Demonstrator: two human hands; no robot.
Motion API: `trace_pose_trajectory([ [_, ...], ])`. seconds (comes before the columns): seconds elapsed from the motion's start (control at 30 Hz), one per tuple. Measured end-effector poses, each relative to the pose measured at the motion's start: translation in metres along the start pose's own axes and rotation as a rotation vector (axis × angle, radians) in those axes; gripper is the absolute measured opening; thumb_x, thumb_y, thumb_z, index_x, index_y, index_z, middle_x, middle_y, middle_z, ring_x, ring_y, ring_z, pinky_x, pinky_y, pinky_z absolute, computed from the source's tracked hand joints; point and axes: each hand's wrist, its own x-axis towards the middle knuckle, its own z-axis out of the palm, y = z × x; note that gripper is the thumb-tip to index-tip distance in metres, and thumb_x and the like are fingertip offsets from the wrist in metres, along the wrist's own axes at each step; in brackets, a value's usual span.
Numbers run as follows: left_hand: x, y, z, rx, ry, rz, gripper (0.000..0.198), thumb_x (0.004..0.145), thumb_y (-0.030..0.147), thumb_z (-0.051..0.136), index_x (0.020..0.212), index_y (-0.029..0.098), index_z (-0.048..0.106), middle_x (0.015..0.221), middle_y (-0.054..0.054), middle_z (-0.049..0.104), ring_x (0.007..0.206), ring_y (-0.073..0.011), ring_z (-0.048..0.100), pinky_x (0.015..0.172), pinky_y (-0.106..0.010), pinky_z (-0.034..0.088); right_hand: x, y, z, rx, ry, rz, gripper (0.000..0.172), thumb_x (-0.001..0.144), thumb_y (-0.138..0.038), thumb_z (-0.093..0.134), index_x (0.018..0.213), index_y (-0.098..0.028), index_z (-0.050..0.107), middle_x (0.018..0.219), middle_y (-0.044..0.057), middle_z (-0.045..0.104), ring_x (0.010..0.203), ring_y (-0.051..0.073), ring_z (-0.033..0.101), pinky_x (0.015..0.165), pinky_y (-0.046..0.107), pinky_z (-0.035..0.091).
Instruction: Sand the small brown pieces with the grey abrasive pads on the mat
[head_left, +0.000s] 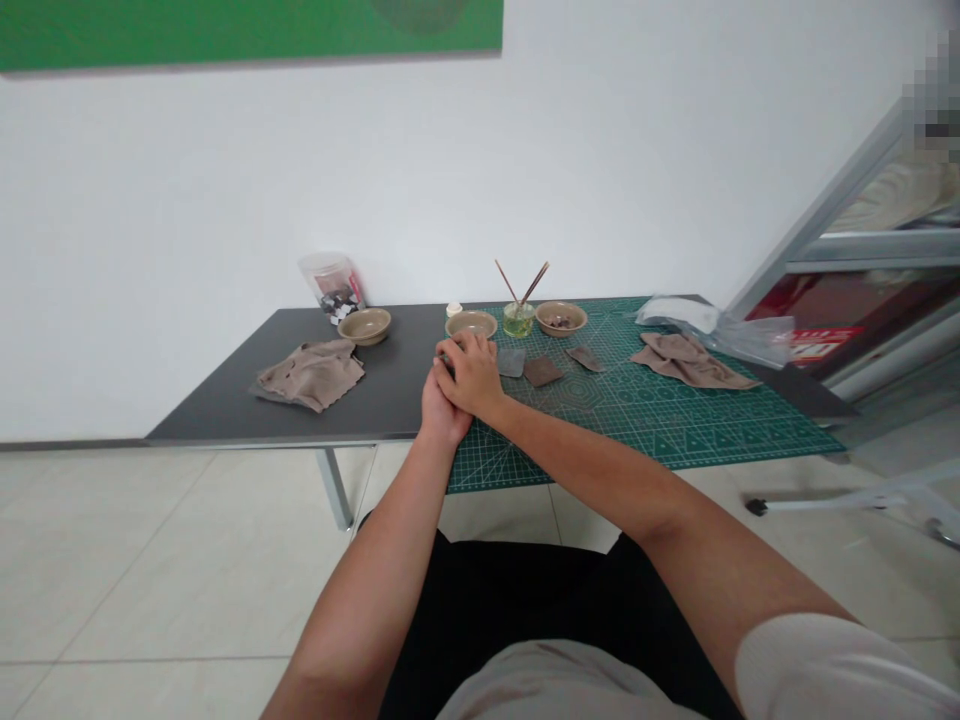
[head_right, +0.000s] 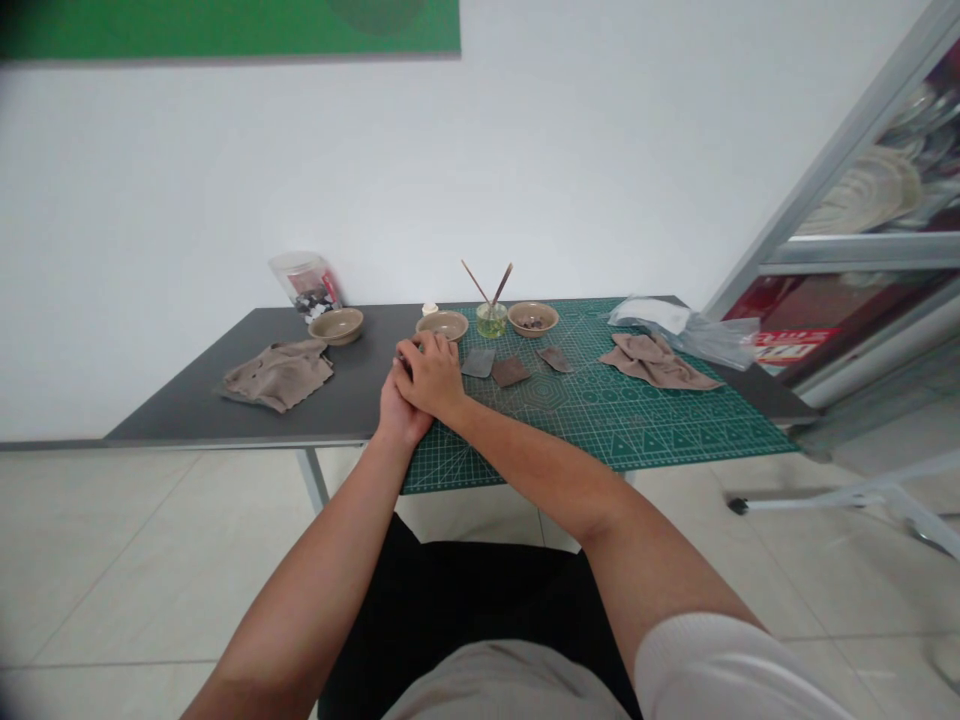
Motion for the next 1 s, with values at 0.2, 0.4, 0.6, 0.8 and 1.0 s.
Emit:
trace_pose_trajectory([
  [0.2,0.003,-0.002,0.004,-0.023,0.013,0.046,0.029,0.097,0.032,0.036,0.092,0.019,0.062,0.107,-0.006,0.068,0.117,-0.0186,0.060,0.103,-0.035,0.048,0.000,-0.002,-0.001,0.025,-0.004,0.001,0.036,0.099,-0.047,0.041,0.110,-0.019,0.060,0.116,0.013,0.058,0.108,0.029,0.047,0.094,0.043,0.033],
  [0.4,0.013,-0.008,-0.011,0.111,0.064,0.139,0.020,0.092,0.038,0.050,0.082,0.023,0.058,0.095,-0.003,0.066,0.109,-0.0205,0.063,0.095,-0.035,0.053,-0.002,0.001,-0.003,0.112,0.008,-0.077,0.034,0.097,-0.046,0.045,0.110,-0.018,0.058,0.115,0.012,0.058,0.110,0.028,0.047,0.096,0.041,0.035],
  [0.6,0.011,-0.011,-0.012,0.156,0.084,0.193,0.023,0.095,0.033,0.044,0.080,0.024,0.059,0.089,-0.004,0.064,0.108,-0.0202,0.062,0.101,-0.035,0.049,-0.001,0.003,-0.003,0.144,0.013,-0.129,0.033,0.097,-0.044,0.045,0.110,-0.017,0.058,0.112,0.012,0.058,0.106,0.028,0.047,0.096,0.042,0.036],
  [0.8,0.009,-0.012,-0.011,0.070,0.073,0.154,0.025,0.094,0.020,0.039,0.078,0.020,0.058,0.081,-0.003,0.061,0.094,-0.0176,0.063,0.096,-0.034,0.050,-0.002,0.015,-0.008,0.079,-0.013,-0.251,0.038,0.097,-0.046,0.043,0.112,-0.015,0.059,0.112,0.014,0.058,0.105,0.029,0.046,0.097,0.044,0.036],
  [1.0,0.012,-0.011,-0.012,0.067,0.057,0.144,0.018,0.091,0.023,0.050,0.074,0.020,0.056,0.078,-0.001,0.061,0.086,-0.0144,0.062,0.086,-0.028,0.052,-0.007,0.016,-0.006,0.081,0.002,-0.268,0.046,0.097,-0.054,0.041,0.113,-0.015,0.059,0.114,0.014,0.057,0.106,0.029,0.046,0.098,0.044,0.036],
])
